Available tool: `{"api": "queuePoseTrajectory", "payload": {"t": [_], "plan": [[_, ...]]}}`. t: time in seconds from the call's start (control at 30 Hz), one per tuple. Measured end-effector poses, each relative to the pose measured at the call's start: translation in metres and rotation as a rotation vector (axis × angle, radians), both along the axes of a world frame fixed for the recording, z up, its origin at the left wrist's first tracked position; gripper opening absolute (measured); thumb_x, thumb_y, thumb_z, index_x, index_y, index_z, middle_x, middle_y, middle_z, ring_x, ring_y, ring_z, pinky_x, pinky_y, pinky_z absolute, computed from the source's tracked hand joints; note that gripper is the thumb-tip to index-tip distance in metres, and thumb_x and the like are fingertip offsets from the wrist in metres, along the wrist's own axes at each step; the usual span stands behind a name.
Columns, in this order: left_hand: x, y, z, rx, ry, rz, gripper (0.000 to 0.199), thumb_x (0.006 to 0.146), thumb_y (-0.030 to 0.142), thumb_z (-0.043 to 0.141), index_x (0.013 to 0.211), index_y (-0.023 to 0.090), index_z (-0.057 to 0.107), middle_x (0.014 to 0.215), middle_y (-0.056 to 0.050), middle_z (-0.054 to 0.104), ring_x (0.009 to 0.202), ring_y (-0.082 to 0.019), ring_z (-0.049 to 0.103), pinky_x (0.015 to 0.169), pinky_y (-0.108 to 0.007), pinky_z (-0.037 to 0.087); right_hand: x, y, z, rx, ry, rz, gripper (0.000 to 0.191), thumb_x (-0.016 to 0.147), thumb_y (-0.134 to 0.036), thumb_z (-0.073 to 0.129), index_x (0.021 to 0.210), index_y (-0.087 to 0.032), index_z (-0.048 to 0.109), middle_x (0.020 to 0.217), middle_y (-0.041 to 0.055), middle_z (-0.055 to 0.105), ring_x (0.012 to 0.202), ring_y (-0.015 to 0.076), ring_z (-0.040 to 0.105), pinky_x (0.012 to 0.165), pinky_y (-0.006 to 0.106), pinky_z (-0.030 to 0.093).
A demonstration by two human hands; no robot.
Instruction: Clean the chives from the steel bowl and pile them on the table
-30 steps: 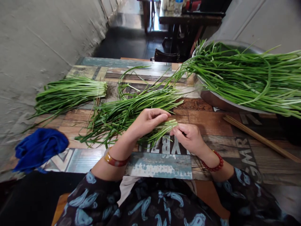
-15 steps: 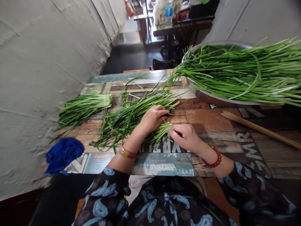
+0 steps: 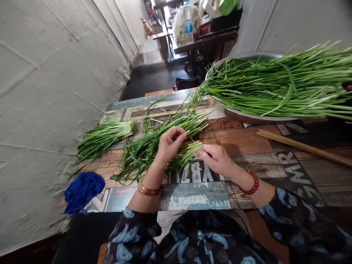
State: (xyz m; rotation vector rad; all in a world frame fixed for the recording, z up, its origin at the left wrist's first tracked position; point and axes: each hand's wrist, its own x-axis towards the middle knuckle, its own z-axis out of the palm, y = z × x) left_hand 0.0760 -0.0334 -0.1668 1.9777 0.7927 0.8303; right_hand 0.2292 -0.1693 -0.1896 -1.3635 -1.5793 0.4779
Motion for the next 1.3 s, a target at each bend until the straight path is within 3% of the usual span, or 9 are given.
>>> {"api": "queuePoseTrajectory", "payload": {"t": [0.13,0.37,0.7,1.3], "plan": [[0.0,-0.01,0.005,-0.307,-0.098,-0.009,0.024,0.08,0.036,0.072,0.089,0.014,0.072,0.071,0.0,0.064,0.063,-0.01,0.053,0.061,-0.022,0.042,0.001,-0.001,0.001,-0.002,0.028,0.005,0.028,0.097,-0.02,0.045,0.081,-0.018,0.068,0.078,0.0036,0.074,0.07,0.0148,0.068,0.067,0.025,0.048],[0.003,-0.012,0.003,-0.483,-0.155,-0.099,0.026,0.08,0.037,0.072,0.089,0.013,0.076,0.08,-0.004,0.072,0.067,-0.01,0.058,0.065,-0.022,0.045,0.004,-0.002,0.008,-0.075,0.014,0.02,0.029,0.097,-0.023,0.046,0.081,-0.018,0.069,0.073,0.0019,0.071,0.065,0.0134,0.065,0.063,0.024,0.047],[0.002,-0.015,0.007,-0.533,-0.219,-0.135,0.021,0.077,0.031,0.075,0.084,0.011,0.074,0.077,-0.004,0.072,0.067,-0.01,0.059,0.065,-0.022,0.046,0.004,-0.005,0.012,-0.193,0.038,-0.01,0.027,0.096,-0.022,0.047,0.081,-0.017,0.069,0.057,-0.003,0.054,0.052,0.0106,0.051,0.052,0.023,0.038],[0.003,-0.016,0.011,-0.506,-0.2,-0.092,0.019,0.074,0.031,0.076,0.075,0.012,0.073,0.071,-0.003,0.07,0.063,-0.01,0.057,0.061,-0.022,0.044,0.002,-0.005,0.013,-0.218,0.054,-0.025,0.03,0.097,-0.026,0.047,0.079,-0.018,0.07,0.057,-0.0019,0.055,0.053,0.0115,0.052,0.055,0.024,0.04]]}}
